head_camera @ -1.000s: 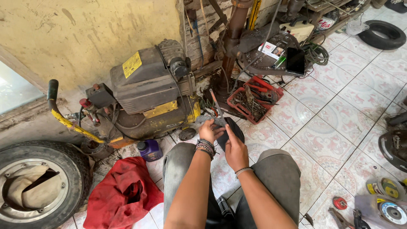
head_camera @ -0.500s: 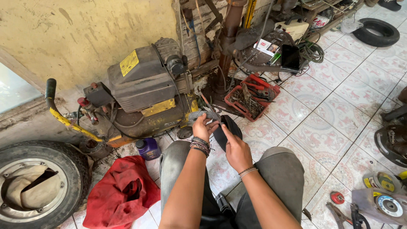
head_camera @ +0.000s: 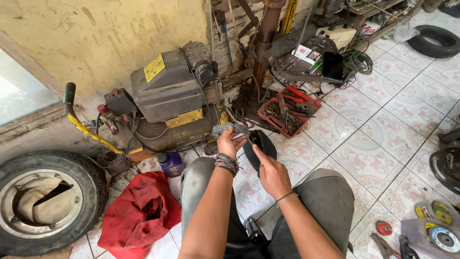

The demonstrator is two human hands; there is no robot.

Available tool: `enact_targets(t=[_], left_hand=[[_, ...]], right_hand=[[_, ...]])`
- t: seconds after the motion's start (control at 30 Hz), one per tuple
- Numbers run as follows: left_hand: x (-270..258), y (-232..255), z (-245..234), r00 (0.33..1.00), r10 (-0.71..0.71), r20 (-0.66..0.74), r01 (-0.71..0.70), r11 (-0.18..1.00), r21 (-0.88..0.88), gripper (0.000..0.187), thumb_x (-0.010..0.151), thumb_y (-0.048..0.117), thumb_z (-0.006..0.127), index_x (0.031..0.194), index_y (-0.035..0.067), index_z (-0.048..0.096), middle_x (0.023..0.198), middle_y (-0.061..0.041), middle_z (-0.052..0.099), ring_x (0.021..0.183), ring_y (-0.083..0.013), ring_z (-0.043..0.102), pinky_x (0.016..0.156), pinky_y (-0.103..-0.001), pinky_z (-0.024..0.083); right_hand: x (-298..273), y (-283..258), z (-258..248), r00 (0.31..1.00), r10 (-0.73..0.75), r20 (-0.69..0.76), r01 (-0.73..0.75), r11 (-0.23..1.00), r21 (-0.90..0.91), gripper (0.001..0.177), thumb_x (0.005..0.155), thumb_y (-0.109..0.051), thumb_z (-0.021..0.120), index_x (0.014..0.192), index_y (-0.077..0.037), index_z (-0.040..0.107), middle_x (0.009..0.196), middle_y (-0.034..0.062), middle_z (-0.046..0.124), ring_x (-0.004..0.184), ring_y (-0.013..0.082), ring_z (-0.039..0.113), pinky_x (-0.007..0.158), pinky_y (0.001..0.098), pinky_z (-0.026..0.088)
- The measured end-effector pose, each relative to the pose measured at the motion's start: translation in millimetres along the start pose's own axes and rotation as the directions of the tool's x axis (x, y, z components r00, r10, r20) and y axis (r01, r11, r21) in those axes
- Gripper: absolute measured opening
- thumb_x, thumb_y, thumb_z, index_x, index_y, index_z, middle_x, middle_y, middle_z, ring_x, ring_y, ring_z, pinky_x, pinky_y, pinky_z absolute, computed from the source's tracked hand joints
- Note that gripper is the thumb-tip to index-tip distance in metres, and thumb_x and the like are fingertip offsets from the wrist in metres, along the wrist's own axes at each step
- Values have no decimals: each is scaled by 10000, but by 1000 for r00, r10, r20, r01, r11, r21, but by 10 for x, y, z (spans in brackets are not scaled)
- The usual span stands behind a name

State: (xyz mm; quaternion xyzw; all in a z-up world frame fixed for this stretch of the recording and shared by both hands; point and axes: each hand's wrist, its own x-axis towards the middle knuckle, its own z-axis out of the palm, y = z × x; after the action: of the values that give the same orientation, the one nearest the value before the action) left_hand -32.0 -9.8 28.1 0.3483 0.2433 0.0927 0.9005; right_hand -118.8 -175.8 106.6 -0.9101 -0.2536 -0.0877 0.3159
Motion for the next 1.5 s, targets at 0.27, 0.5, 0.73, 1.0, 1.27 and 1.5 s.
enact_targets(t=[0.27, 0.5, 0.73, 1.0, 1.27, 1.5], left_hand=[[-28, -125, -20, 999, -26, 30, 25, 999, 31, 305, 861, 315, 595, 928, 18, 569, 838, -108, 571, 763, -343, 670, 764, -462, 587], [-207, -93, 90, 1000, -13, -1, 13, 999, 42, 312, 890, 319, 558, 958, 16, 527, 860, -104, 527, 777, -336, 660, 788, -448, 577], [-138, -183, 88, 1000, 15, 25, -16, 999, 51, 326, 882, 293, 604, 963, -12, 518, 868, -160, 546, 785, -402, 669, 753, -496, 576], [-549, 50, 390, 990, 5, 143, -10, 999, 36, 323, 886, 232, 626, 987, -39, 482, 933, -212, 517, 831, -485, 640, 772, -566, 540], [-626, 566, 836, 963, 8, 268, -23, 998, 53, 377, 878, 270, 640, 987, -60, 492, 929, -235, 528, 867, -445, 654, 795, -523, 558], [-141, 707, 1224, 938, 15, 347, -54, 993, 103, 364, 882, 298, 637, 903, -47, 521, 840, -197, 591, 834, -384, 681, 757, -476, 584]], right_hand=[[-36, -53, -62, 1000, 7, -5, -7, 1000, 1, 625, 836, -32, 403, 1393, -310, 463, 1018, 155, 671, 831, 414, 649, 652, 511, 564], [-108, -87, -150, 1000, -11, 5, 11, 999, -37, 646, 831, -38, 415, 1410, -325, 429, 1020, 153, 665, 818, 409, 653, 632, 507, 568], [-172, -19, -155, 1000, 9, -13, -9, 1000, 22, 640, 840, -1, 407, 1412, -286, 440, 1011, 190, 665, 800, 423, 654, 584, 491, 579], [-219, -9, -318, 986, -27, -164, 29, 1000, 10, 608, 831, -20, 420, 1385, -259, 492, 932, 177, 672, 766, 422, 640, 592, 508, 557], [153, -171, -599, 983, -65, -171, 59, 998, -37, 598, 851, 27, 419, 1410, -181, 465, 825, 150, 675, 668, 388, 639, 490, 457, 548], [718, -191, -977, 985, -155, -74, 135, 966, -222, 635, 831, 9, 452, 1428, -206, 427, 935, 136, 692, 725, 352, 664, 554, 483, 557]])
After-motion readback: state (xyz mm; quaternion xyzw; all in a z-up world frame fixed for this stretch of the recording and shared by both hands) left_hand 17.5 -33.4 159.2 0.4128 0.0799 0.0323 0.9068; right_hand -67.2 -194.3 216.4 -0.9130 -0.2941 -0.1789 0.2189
